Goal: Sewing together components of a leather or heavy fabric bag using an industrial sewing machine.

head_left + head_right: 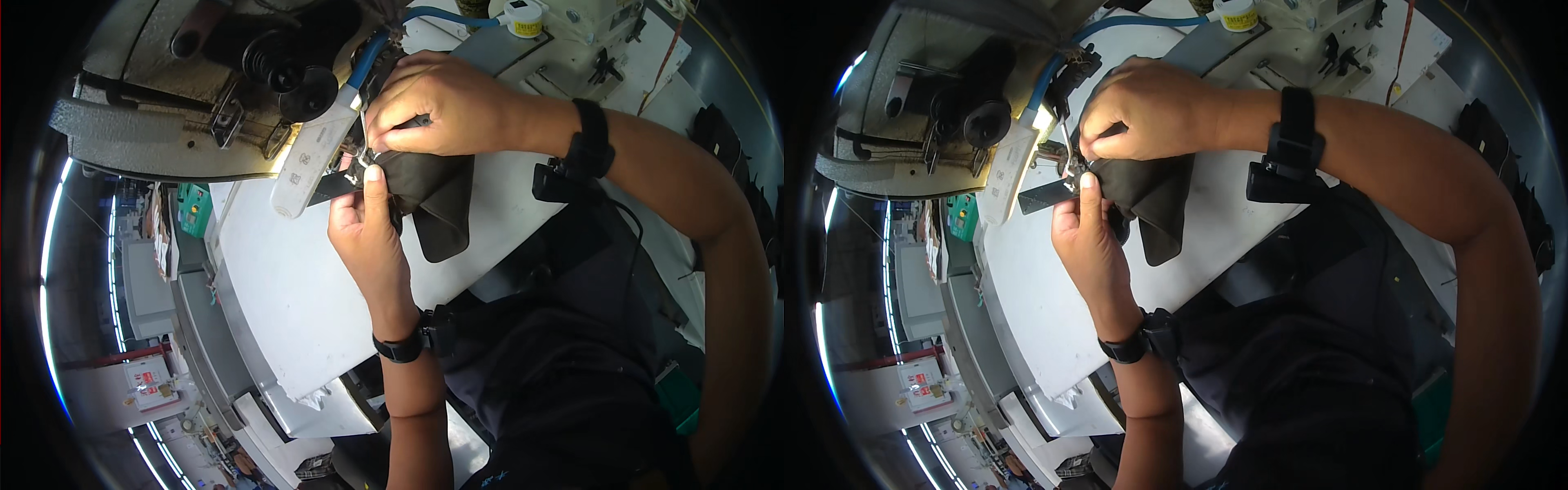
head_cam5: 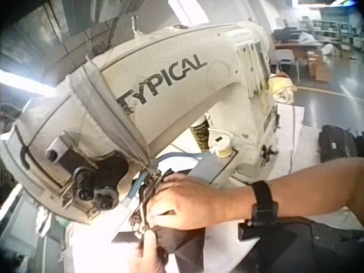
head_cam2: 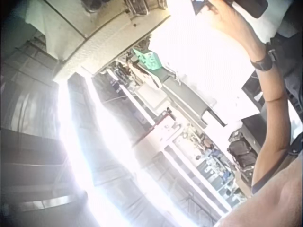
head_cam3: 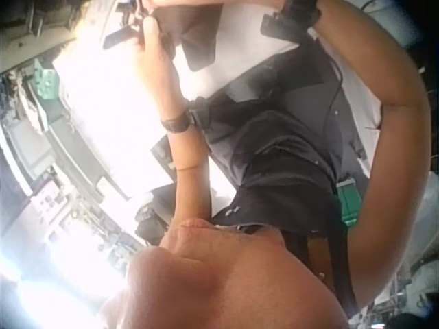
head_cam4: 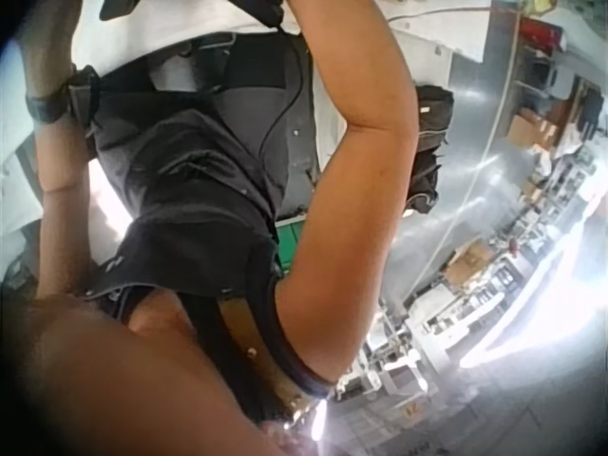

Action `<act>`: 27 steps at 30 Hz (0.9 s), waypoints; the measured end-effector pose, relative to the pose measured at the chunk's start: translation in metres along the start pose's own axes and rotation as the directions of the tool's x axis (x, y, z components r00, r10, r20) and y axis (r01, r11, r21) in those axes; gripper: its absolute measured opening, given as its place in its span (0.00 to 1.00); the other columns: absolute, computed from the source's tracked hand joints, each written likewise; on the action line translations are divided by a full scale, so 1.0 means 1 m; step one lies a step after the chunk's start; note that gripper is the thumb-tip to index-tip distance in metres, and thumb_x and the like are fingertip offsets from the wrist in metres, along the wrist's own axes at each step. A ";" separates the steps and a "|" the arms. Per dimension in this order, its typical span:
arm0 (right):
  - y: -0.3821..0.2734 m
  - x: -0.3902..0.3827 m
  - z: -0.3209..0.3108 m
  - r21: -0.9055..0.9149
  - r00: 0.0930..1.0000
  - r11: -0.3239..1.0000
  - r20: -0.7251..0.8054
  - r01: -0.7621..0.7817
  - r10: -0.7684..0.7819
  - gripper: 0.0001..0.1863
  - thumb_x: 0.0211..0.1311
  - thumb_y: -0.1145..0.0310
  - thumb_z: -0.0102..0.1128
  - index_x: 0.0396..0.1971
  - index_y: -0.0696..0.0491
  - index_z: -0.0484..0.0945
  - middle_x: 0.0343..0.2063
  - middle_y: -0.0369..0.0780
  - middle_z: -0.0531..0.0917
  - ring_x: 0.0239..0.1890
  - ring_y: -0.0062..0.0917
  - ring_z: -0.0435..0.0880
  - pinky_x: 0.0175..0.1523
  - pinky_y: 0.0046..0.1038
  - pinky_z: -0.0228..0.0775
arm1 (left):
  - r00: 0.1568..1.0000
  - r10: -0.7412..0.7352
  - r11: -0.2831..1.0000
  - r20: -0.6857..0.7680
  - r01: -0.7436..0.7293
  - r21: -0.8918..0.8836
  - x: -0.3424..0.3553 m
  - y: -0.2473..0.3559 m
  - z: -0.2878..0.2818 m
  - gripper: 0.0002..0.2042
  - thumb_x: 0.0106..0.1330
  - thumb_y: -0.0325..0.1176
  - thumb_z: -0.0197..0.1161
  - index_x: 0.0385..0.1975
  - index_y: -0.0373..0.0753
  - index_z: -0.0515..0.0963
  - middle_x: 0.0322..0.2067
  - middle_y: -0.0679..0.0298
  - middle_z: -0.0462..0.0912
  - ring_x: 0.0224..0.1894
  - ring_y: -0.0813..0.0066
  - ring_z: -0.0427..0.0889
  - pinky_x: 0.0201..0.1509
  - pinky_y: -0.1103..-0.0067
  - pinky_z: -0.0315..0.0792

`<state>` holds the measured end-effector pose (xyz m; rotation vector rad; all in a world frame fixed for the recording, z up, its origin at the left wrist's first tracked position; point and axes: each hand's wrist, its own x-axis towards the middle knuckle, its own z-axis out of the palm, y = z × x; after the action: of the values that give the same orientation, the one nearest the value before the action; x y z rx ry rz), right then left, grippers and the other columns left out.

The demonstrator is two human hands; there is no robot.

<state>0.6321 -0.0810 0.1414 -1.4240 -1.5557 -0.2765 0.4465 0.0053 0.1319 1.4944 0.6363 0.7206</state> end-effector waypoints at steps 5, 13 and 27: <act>0.000 0.000 -0.001 0.017 1.000 1.000 0.019 -0.011 0.011 0.09 0.58 0.62 0.64 0.29 0.49 0.90 0.30 0.38 0.90 0.39 0.36 0.88 0.52 0.37 0.77 | 0.999 0.034 0.997 0.034 -0.031 -0.077 -0.001 -0.004 -0.001 0.12 0.77 0.37 0.65 0.41 0.33 0.76 0.33 0.65 0.82 0.30 0.84 0.77 0.33 0.86 0.70; -0.005 0.000 -0.006 0.032 0.976 0.989 0.170 -0.142 0.134 0.07 0.65 0.65 0.64 0.32 0.49 0.89 0.39 0.31 0.91 0.51 0.24 0.86 0.69 0.34 0.66 | 1.000 0.002 0.999 0.009 -0.001 -0.052 -0.003 0.001 0.003 0.16 0.76 0.30 0.65 0.56 0.26 0.75 0.41 0.65 0.83 0.36 0.88 0.77 0.39 0.87 0.72; -0.001 0.001 -0.004 0.048 0.983 0.991 0.136 -0.127 0.120 0.07 0.63 0.66 0.65 0.31 0.51 0.89 0.36 0.34 0.91 0.46 0.28 0.87 0.62 0.33 0.73 | 0.999 0.041 0.997 0.015 -0.042 0.060 -0.002 0.006 0.003 0.13 0.76 0.31 0.65 0.50 0.26 0.77 0.39 0.63 0.84 0.36 0.86 0.78 0.40 0.87 0.73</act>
<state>0.6333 -0.0837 0.1442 -1.5130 -1.5615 -0.0632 0.4470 0.0016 0.1382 1.5706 0.6226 0.7275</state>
